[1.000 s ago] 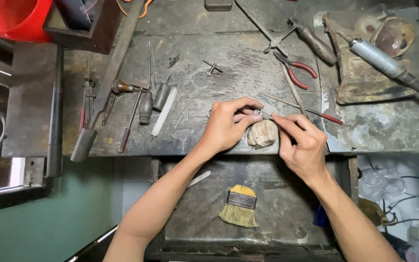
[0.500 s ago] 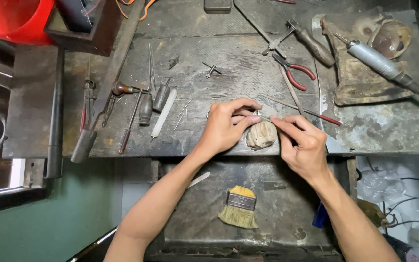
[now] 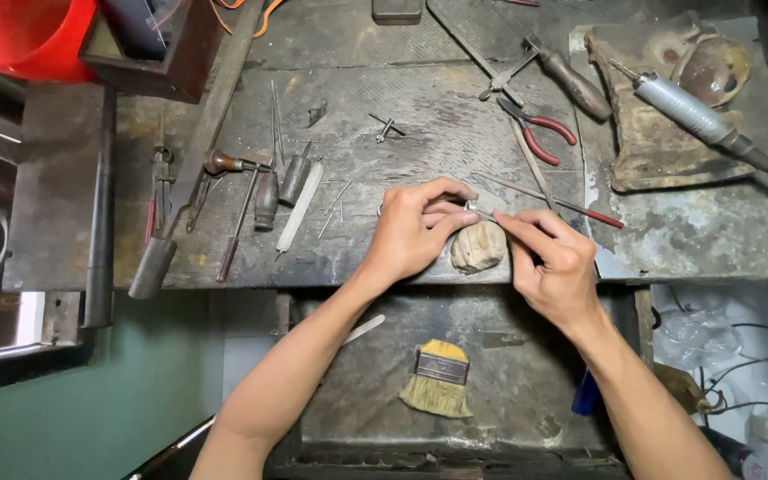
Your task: Cleaning a small jewelry component with a brush and then filing it using a hand tool on a bench pin.
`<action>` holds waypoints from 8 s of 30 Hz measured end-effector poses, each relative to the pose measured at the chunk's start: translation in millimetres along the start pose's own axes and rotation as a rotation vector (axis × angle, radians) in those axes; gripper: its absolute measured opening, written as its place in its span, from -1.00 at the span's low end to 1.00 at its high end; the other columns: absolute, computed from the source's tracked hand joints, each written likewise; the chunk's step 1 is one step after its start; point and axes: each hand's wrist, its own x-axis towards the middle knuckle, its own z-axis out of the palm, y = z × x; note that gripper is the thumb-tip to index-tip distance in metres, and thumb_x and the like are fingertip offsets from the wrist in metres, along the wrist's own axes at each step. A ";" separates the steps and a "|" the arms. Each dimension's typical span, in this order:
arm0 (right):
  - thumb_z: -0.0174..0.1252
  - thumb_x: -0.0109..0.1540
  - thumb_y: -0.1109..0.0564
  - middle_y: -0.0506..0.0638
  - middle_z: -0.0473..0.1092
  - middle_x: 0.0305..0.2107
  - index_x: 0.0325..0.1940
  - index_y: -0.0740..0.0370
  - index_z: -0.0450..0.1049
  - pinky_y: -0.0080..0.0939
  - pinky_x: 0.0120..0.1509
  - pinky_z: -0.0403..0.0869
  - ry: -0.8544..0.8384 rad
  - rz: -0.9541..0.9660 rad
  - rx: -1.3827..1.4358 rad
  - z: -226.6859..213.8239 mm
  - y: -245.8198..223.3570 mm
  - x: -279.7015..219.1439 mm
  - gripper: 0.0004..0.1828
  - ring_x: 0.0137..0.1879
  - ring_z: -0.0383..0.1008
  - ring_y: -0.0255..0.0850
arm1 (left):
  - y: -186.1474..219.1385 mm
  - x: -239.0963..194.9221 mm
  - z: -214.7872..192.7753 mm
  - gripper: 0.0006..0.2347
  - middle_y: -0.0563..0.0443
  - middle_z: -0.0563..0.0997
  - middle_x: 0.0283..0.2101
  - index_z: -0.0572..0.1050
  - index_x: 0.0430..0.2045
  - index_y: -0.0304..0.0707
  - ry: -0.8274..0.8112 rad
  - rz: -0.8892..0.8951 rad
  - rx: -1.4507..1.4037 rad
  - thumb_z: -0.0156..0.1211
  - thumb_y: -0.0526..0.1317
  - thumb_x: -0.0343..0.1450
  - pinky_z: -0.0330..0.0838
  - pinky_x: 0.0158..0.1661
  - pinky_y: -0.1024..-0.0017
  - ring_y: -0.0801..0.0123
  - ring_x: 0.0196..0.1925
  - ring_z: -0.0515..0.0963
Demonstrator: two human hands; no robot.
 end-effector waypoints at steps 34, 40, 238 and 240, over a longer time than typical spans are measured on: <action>0.19 0.32 0.44 0.08 0.50 -0.39 -0.14 0.29 0.65 -0.09 -0.10 0.56 -0.005 -0.006 -0.052 1.3 -2.7 0.3 -0.82 -0.22 0.60 0.04 | 2.5 0.2 -0.3 -0.82 -0.50 0.64 -0.17 0.53 -0.16 -0.45 -0.017 -0.006 0.009 0.32 -0.44 0.38 0.67 -0.12 0.28 0.09 -0.20 0.75; 0.19 0.31 0.44 0.06 0.51 -0.38 -0.13 0.27 0.66 -0.08 -0.08 0.56 -0.020 -0.002 -0.036 0.0 -4.0 -0.7 -0.80 -0.21 0.60 0.03 | 2.2 1.3 -0.1 -0.81 -0.53 0.64 -0.18 0.53 -0.16 -0.46 -0.021 0.000 0.008 0.32 -0.45 0.38 0.67 -0.12 0.26 0.06 -0.20 0.75; 0.19 0.26 0.41 0.05 0.61 -0.29 -0.12 0.21 0.67 0.01 -0.10 0.58 -0.040 0.085 0.001 -1.5 -11.4 9.3 -0.77 -0.15 0.64 0.07 | 10.2 3.1 4.4 -0.88 -0.12 0.74 -0.21 0.69 -0.23 -0.16 0.053 0.285 0.332 0.31 -0.30 0.40 0.58 0.00 0.08 -0.09 0.00 0.70; 0.19 0.25 0.43 0.06 0.60 -0.27 -0.09 0.22 0.66 0.03 -0.09 0.58 -0.027 0.060 -0.051 0.4 -8.1 8.0 -0.75 -0.13 0.64 0.07 | 11.1 3.1 4.8 -0.88 -0.14 0.74 -0.20 0.69 -0.23 -0.18 0.051 0.290 0.329 0.30 -0.30 0.41 0.57 0.00 0.07 -0.10 0.01 0.69</action>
